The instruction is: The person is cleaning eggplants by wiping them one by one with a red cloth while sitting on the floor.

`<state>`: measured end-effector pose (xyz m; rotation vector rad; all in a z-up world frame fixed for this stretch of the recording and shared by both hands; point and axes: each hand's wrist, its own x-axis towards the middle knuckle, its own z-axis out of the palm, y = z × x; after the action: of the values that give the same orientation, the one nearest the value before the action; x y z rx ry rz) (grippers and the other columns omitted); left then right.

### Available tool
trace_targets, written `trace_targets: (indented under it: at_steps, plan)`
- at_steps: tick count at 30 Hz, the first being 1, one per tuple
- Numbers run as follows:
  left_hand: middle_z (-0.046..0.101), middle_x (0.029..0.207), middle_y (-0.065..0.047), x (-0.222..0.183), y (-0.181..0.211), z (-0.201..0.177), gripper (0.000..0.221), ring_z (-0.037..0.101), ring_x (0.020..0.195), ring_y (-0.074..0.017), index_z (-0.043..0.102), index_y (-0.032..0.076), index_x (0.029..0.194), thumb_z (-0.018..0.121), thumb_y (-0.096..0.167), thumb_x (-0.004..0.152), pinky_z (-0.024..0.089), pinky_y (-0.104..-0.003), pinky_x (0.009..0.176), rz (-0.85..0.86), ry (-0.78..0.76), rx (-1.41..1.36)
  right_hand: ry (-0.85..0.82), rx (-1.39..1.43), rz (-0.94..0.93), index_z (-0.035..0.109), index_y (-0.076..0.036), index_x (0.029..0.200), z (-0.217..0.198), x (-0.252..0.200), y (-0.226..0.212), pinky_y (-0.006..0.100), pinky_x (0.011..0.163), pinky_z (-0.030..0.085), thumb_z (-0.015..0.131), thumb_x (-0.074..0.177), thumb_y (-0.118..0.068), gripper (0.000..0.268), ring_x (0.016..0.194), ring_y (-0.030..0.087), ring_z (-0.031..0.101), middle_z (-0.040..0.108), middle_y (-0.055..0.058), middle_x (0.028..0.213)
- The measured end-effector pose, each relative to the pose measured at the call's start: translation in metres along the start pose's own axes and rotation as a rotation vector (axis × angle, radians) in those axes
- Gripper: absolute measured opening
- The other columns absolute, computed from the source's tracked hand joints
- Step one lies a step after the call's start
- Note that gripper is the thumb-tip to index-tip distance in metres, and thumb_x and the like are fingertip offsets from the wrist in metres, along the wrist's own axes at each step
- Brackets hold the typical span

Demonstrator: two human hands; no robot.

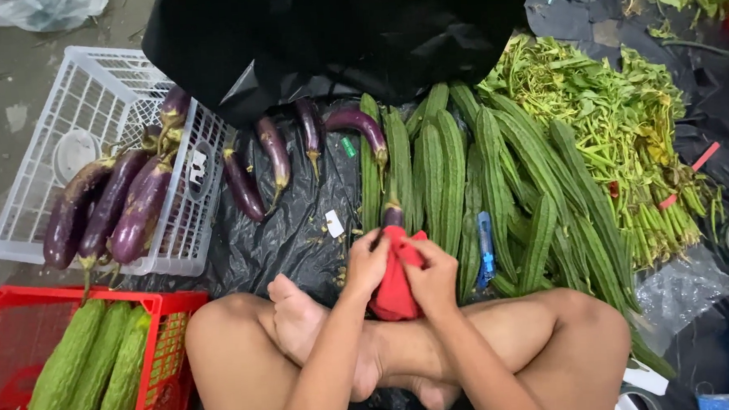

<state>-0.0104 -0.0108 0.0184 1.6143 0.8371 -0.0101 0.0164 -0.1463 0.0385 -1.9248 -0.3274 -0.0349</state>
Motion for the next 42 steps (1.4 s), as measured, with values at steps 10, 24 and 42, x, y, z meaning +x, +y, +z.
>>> trace_targets:
  at_steps: [10, 24, 42]
  plan:
    - [0.078, 0.104, -0.009, -0.009, -0.002, 0.009, 0.03, 0.073, 0.107, -0.0255, 0.08, 0.021, 0.11, 0.073, 0.041, 0.089, 0.057, -0.036, 0.09, 0.07, -0.161, 0.084, 0.197, 0.339, 0.364, 0.073, 0.003, 0.113, 0.0, 0.023, 0.041, 0.041, 0.091, 0.055, 0.074, 0.093, -0.004, 0.021, 0.102, 0.021, 0.067, 0.076, 0.018, 0.105]
    - [0.053, 0.077, -0.001, -0.025, 0.028, 0.002, 0.038, 0.054, 0.073, -0.0166, 0.061, 0.012, 0.098, 0.072, 0.048, 0.093, 0.04, -0.027, 0.061, -0.109, -0.365, -0.332, 0.091, 0.576, 0.681, 0.072, -0.011, 0.1, 0.012, 0.017, 0.098, 0.029, 0.053, 0.058, 0.072, 0.099, -0.027, 0.016, 0.059, 0.014, 0.07, 0.072, 0.006, 0.076]
    - [0.068, 0.127, -0.01, -0.036, 0.054, -0.003, 0.061, 0.058, 0.129, -0.0241, 0.072, 0.012, 0.121, 0.048, 0.063, 0.099, 0.041, -0.039, 0.111, -0.313, -0.287, -0.108, 0.187, 0.77, 0.792, 0.064, -0.01, 0.1, -0.005, 0.031, 0.011, 0.033, 0.059, 0.062, 0.075, 0.095, -0.029, 0.022, 0.065, 0.016, 0.072, 0.072, 0.006, 0.079]
